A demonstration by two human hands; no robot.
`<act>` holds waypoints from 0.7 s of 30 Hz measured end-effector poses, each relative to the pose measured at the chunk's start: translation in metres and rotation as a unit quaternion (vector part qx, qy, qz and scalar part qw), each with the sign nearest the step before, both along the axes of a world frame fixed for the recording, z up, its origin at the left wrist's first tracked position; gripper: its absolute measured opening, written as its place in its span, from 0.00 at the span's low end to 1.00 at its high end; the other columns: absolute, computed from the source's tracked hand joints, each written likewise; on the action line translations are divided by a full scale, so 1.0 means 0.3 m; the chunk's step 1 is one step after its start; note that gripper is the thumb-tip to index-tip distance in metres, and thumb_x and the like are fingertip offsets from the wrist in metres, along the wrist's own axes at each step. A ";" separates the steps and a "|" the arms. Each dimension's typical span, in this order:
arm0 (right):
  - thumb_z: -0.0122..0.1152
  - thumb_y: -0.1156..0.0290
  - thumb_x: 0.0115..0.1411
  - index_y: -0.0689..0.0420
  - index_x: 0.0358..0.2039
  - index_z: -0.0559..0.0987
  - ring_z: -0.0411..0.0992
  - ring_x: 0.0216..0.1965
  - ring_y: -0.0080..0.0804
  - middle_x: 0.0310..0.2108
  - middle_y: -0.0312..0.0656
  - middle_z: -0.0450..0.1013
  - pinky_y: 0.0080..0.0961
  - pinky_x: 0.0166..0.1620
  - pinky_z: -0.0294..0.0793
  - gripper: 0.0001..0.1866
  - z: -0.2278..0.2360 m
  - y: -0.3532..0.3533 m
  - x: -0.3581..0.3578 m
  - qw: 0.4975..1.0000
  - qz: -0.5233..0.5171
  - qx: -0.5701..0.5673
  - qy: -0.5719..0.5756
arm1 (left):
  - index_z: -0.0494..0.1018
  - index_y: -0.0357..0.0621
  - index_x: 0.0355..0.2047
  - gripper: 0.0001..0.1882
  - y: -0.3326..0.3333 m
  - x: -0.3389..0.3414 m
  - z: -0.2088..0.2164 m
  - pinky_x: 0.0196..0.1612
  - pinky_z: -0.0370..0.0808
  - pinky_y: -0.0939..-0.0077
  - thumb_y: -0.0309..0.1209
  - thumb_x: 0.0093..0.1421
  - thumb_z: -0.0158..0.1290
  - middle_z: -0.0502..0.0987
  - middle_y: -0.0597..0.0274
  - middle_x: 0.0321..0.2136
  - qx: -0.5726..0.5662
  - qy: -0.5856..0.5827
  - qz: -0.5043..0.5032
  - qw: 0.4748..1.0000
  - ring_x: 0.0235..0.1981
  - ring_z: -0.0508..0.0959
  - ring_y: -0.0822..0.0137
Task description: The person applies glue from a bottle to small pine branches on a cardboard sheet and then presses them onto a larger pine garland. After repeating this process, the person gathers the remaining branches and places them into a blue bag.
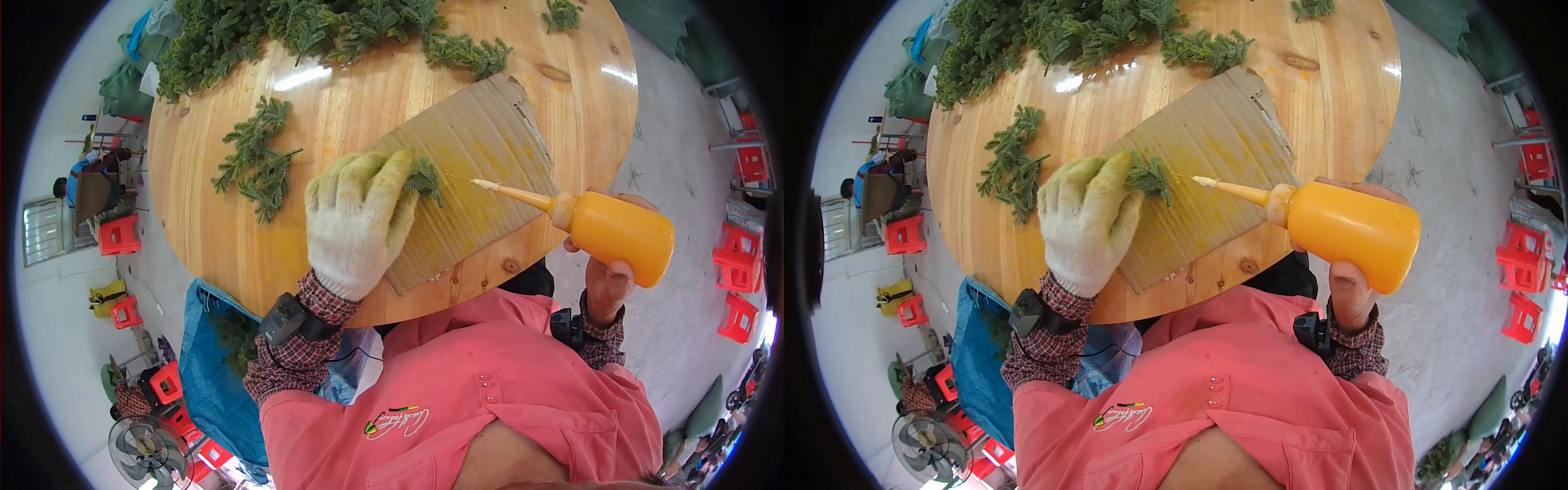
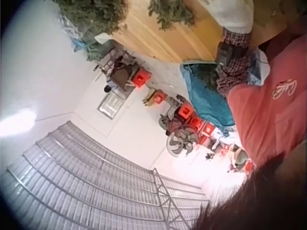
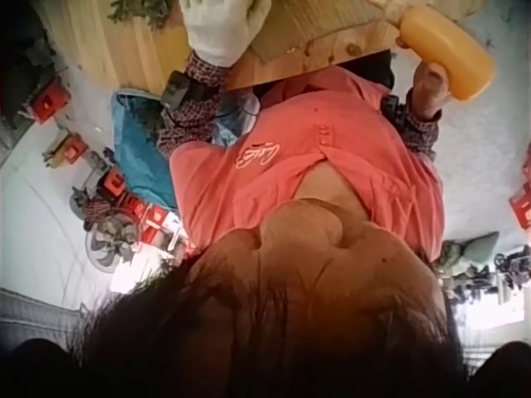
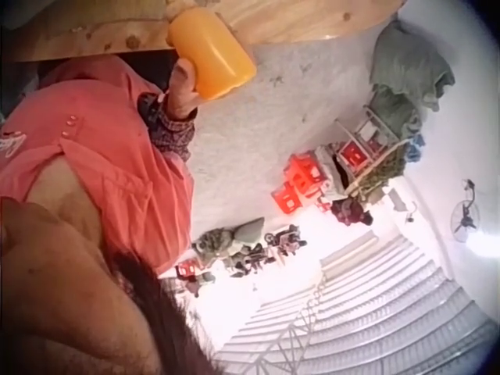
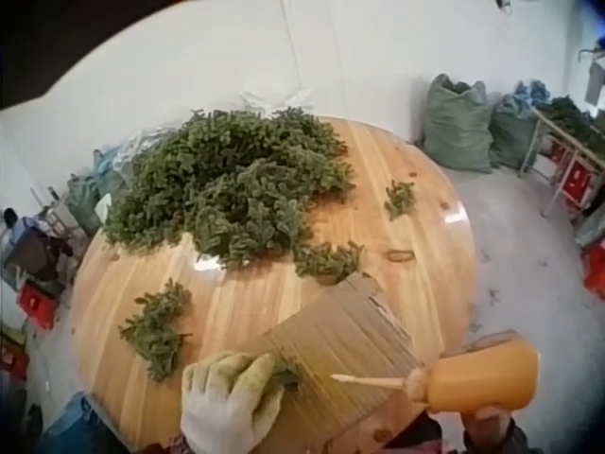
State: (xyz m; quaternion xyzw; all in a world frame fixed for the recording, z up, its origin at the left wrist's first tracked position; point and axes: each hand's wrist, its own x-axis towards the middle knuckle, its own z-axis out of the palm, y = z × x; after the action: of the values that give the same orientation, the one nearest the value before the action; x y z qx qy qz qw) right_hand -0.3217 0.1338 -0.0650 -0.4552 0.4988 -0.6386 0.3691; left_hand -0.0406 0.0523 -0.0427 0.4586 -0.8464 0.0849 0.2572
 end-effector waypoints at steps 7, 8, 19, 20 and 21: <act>0.67 0.36 0.52 0.65 0.56 0.62 0.79 0.34 0.37 0.45 0.51 0.73 0.30 0.34 0.82 0.49 0.014 -0.008 0.001 1.000 -0.002 0.014 -0.006 | 0.76 0.53 0.44 0.19 0.007 0.025 -0.022 0.51 0.69 0.60 0.31 0.50 0.64 0.74 0.65 0.38 0.013 0.018 -0.013 1.000 0.44 0.75 0.59; 0.67 0.36 0.52 0.66 0.56 0.62 0.79 0.34 0.37 0.45 0.51 0.73 0.30 0.34 0.81 0.49 0.016 -0.010 0.000 1.000 0.000 0.017 -0.012 | 0.77 0.53 0.44 0.18 0.013 0.038 -0.017 0.50 0.69 0.60 0.31 0.51 0.64 0.75 0.65 0.38 0.014 0.013 -0.026 0.999 0.44 0.75 0.59; 0.68 0.36 0.51 0.65 0.55 0.62 0.79 0.33 0.37 0.44 0.51 0.73 0.30 0.33 0.82 0.49 0.013 -0.013 0.000 1.000 -0.003 0.016 -0.021 | 0.77 0.51 0.42 0.15 -0.013 0.007 -0.059 0.50 0.70 0.61 0.32 0.54 0.62 0.77 0.65 0.40 0.033 -0.021 -0.035 0.999 0.46 0.76 0.60; 0.68 0.36 0.51 0.65 0.55 0.62 0.78 0.33 0.37 0.44 0.51 0.73 0.31 0.33 0.82 0.49 0.014 -0.013 0.000 1.000 -0.001 0.018 -0.024 | 0.77 0.51 0.42 0.14 -0.015 0.006 -0.063 0.50 0.70 0.61 0.32 0.54 0.62 0.77 0.65 0.40 0.036 -0.017 -0.036 0.999 0.45 0.76 0.60; 0.68 0.36 0.51 0.65 0.55 0.62 0.78 0.33 0.37 0.44 0.51 0.73 0.31 0.33 0.82 0.49 0.013 -0.013 -0.001 1.000 -0.001 0.018 -0.024 | 0.77 0.51 0.42 0.14 -0.017 0.004 -0.067 0.50 0.70 0.61 0.32 0.54 0.62 0.77 0.65 0.39 0.039 -0.014 -0.037 0.998 0.45 0.76 0.59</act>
State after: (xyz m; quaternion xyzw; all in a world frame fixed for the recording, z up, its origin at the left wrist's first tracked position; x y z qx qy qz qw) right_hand -0.3219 0.1298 -0.0612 -0.4323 0.5017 -0.6407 0.3885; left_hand -0.0394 0.0470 -0.0627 0.4355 -0.8688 0.0491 0.2305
